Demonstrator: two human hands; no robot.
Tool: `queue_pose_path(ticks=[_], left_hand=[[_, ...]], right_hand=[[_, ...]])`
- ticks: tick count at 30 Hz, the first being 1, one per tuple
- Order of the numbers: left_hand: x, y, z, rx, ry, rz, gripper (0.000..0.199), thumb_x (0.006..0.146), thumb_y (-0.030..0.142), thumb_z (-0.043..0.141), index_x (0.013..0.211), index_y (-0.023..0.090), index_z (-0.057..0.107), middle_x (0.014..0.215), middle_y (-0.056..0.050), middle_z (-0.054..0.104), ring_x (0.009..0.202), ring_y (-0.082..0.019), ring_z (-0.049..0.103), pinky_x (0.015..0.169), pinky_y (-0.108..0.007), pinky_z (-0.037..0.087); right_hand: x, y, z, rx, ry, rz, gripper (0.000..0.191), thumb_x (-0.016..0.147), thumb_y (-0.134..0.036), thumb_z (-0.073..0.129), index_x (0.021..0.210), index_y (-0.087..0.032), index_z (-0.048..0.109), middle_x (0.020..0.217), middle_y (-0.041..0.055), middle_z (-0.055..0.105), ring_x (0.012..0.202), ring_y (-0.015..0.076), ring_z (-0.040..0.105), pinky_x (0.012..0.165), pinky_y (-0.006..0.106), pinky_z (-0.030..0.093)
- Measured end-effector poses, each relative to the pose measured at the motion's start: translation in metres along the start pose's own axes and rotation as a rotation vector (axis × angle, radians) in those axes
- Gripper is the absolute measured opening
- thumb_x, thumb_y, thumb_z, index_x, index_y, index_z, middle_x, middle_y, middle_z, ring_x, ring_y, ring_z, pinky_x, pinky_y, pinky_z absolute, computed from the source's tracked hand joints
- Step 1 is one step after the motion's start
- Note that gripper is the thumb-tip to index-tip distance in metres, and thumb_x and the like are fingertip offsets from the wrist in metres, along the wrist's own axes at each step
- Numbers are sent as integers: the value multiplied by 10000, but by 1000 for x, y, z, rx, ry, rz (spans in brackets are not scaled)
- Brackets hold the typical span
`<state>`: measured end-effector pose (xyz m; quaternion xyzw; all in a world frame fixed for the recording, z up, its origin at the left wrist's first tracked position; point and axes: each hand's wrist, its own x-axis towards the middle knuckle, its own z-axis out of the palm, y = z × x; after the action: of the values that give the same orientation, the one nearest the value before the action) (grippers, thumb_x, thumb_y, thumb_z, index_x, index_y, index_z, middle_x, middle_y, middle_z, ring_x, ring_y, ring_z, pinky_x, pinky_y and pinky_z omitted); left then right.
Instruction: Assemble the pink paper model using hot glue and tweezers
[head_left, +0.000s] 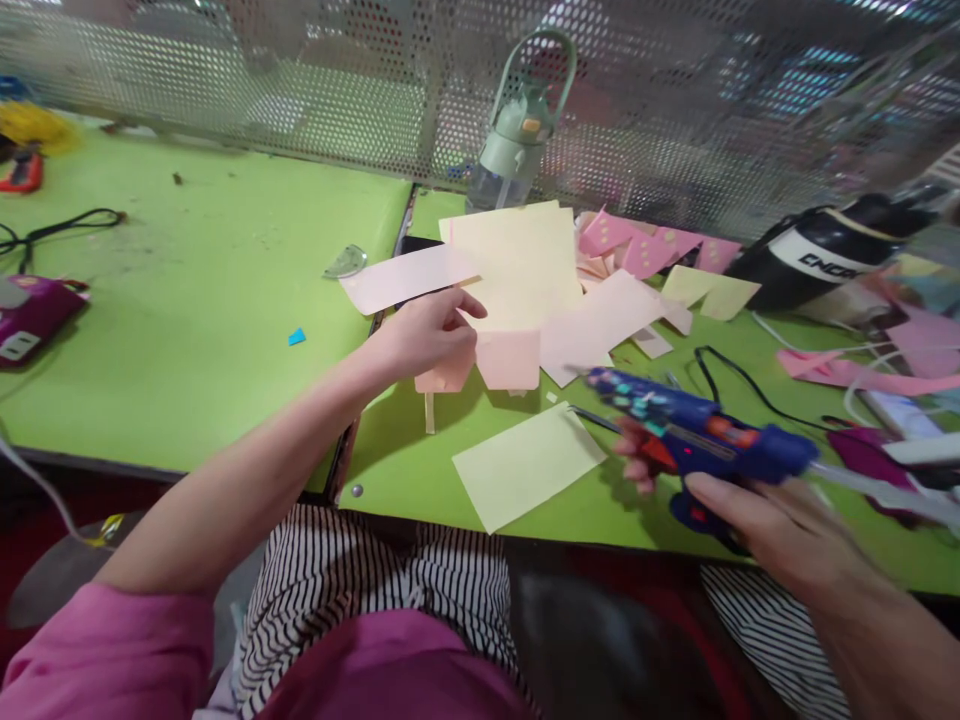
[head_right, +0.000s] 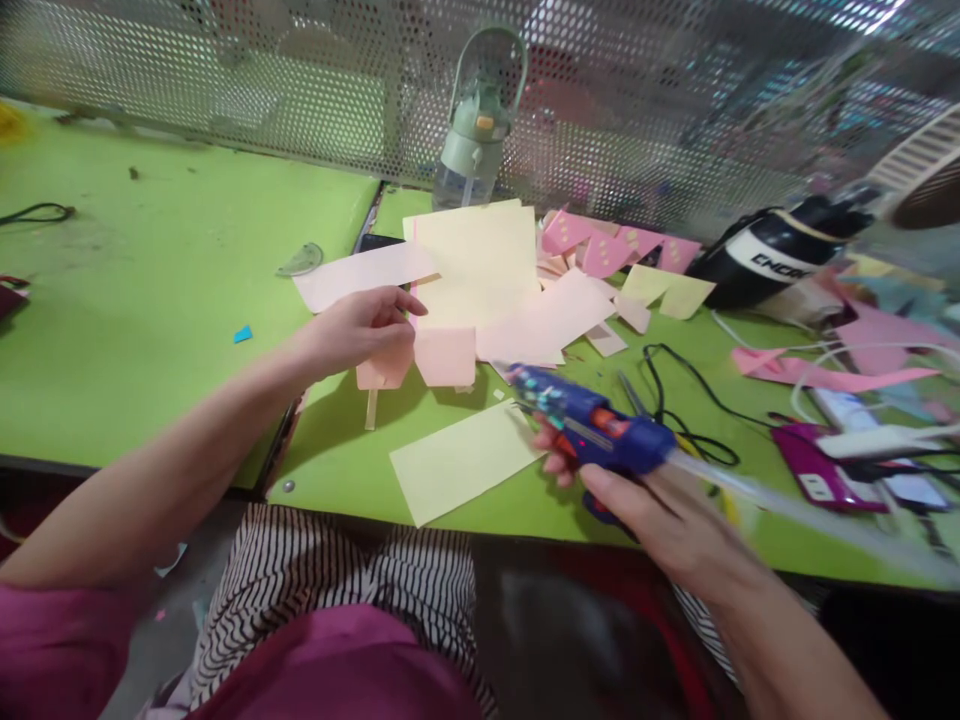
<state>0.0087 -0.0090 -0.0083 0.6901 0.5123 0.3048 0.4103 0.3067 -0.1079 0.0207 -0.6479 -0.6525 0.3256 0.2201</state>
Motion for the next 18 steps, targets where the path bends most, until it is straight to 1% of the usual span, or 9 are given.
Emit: queue_pose_path(ticks=[2, 3, 5, 6, 8, 10, 14, 16, 18], left_hand=[[0, 0, 0, -2, 1, 1, 322, 759, 148, 538, 1068, 183, 618, 776, -22, 642, 688, -145, 552, 549, -266, 346], [-1, 1, 1, -3, -3, 4, 324, 758, 147, 538, 1071, 179, 617, 784, -24, 644, 692, -145, 552, 554, -267, 349], [-1, 2, 1, -2, -9, 13, 324, 763, 140, 533, 1075, 171, 615, 790, -26, 644, 701, -144, 553, 568, -268, 355], [-1, 3, 1, 1, -9, 16, 321, 766, 135, 529, 1074, 166, 615, 787, -27, 642, 703, -143, 553, 575, -268, 359], [-1, 4, 1, 7, -3, 25, 313, 773, 124, 523, 1069, 156, 617, 777, -25, 635, 703, -140, 552, 590, -269, 366], [-1, 4, 1, 10, 2, 34, 308, 778, 117, 517, 1068, 148, 618, 773, -22, 630, 704, -135, 552, 606, -267, 375], [-1, 5, 0, 26, -7, 41, 325, 780, 122, 519, 1089, 148, 616, 793, -21, 635, 713, -129, 555, 630, -261, 386], [-2, 6, 0, 31, -11, 42, 327, 781, 127, 520, 1092, 150, 616, 804, -22, 639, 717, -128, 556, 637, -260, 389], [-1, 5, 0, 34, -14, 41, 323, 785, 131, 517, 1093, 151, 615, 808, -22, 642, 719, -128, 556, 642, -261, 392]], right_hand=[[-1, -7, 10, 85, -139, 31, 479, 749, -662, 552, 918, -244, 713, 861, 116, 719, 701, 274, 670, 614, 385, 577], [-1, -10, 15, 97, -165, 39, 488, 749, -668, 559, 917, -240, 720, 873, 118, 718, 690, 270, 663, 594, 381, 572], [0, -14, 22, 54, -102, 29, 483, 760, -660, 568, 929, -237, 728, 902, 114, 719, 690, 265, 658, 584, 376, 568], [1, -16, 25, 17, -71, 9, 471, 770, -646, 571, 940, -236, 729, 916, 111, 720, 717, 272, 664, 611, 381, 573], [4, -19, 30, -59, -51, -54, 459, 780, -620, 573, 957, -225, 728, 907, 109, 726, 773, 297, 679, 679, 406, 581], [8, -20, 34, -129, -57, -115, 448, 791, -600, 557, 930, -207, 720, 883, 112, 732, 808, 319, 689, 721, 430, 582], [15, -19, 37, -236, -39, -230, 398, 812, -557, 515, 882, -203, 681, 863, 104, 735, 814, 315, 699, 689, 414, 589], [17, -18, 36, -268, -42, -282, 385, 823, -543, 493, 888, -206, 667, 844, 94, 732, 791, 299, 700, 662, 391, 591], [18, -18, 36, -292, -43, -302, 387, 831, -540, 483, 912, -204, 657, 839, 86, 732, 773, 289, 700, 641, 373, 590]])
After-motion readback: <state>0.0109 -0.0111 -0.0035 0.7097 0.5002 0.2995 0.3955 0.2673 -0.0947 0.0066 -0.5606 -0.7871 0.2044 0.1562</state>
